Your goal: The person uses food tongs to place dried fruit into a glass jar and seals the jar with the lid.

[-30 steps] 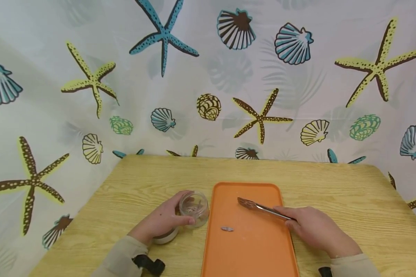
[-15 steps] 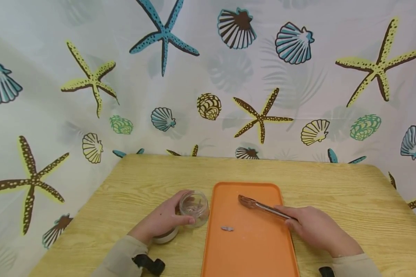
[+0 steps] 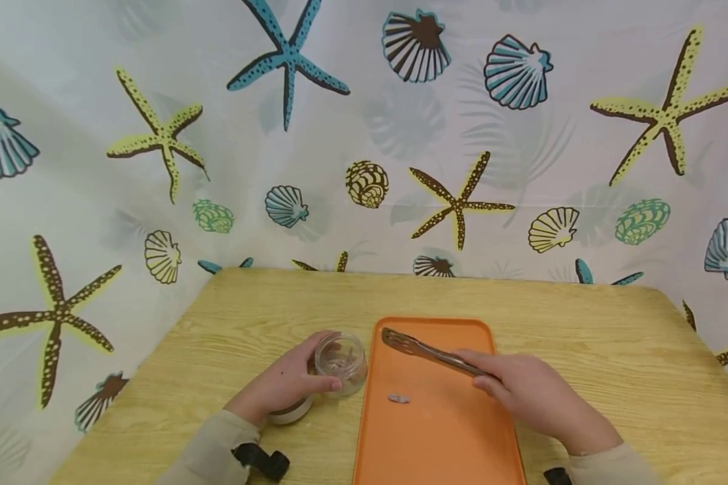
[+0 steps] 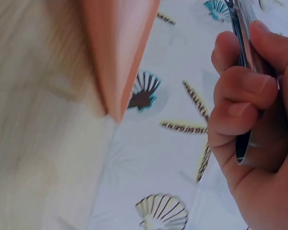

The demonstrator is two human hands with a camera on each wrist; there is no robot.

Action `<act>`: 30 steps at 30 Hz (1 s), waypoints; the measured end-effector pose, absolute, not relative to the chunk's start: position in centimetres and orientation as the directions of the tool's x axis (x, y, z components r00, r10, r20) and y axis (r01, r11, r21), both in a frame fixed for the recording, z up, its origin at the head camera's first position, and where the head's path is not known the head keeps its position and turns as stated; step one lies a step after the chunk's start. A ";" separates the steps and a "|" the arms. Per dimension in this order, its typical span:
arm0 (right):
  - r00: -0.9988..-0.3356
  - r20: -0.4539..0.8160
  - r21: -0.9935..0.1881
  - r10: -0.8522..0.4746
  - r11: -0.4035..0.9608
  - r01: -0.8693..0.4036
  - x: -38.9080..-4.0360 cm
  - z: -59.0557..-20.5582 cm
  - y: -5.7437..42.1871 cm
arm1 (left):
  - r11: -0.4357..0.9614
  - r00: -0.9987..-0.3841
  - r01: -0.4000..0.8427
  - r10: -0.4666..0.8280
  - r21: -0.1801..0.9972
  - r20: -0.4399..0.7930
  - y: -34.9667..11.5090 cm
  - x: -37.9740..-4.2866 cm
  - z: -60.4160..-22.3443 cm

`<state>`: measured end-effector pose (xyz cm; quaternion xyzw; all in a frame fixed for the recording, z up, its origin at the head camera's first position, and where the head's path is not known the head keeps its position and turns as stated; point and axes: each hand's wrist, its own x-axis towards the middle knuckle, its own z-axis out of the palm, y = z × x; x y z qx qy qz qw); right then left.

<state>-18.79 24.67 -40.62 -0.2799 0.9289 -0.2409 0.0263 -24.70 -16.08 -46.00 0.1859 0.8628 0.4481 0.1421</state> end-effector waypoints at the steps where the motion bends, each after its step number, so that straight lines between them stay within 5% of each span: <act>1: -0.835 0.110 -0.447 -0.539 0.724 -0.526 -18.7 -40.4 24.1 | 0.526 -0.891 0.189 0.447 0.829 -0.080 -16.1 -24.7 -46.0; 11: -0.755 0.231 -0.265 -0.614 0.707 -0.656 -19.0 -39.7 19.5 | 0.551 -0.898 0.195 0.433 0.812 -0.078 -16.2 -24.8 -46.1; 30: -0.799 0.154 -0.338 -0.581 0.730 -0.595 -18.2 -40.5 22.2 | 0.525 -0.888 0.182 0.451 0.832 -0.091 -16.2 -24.8 -46.0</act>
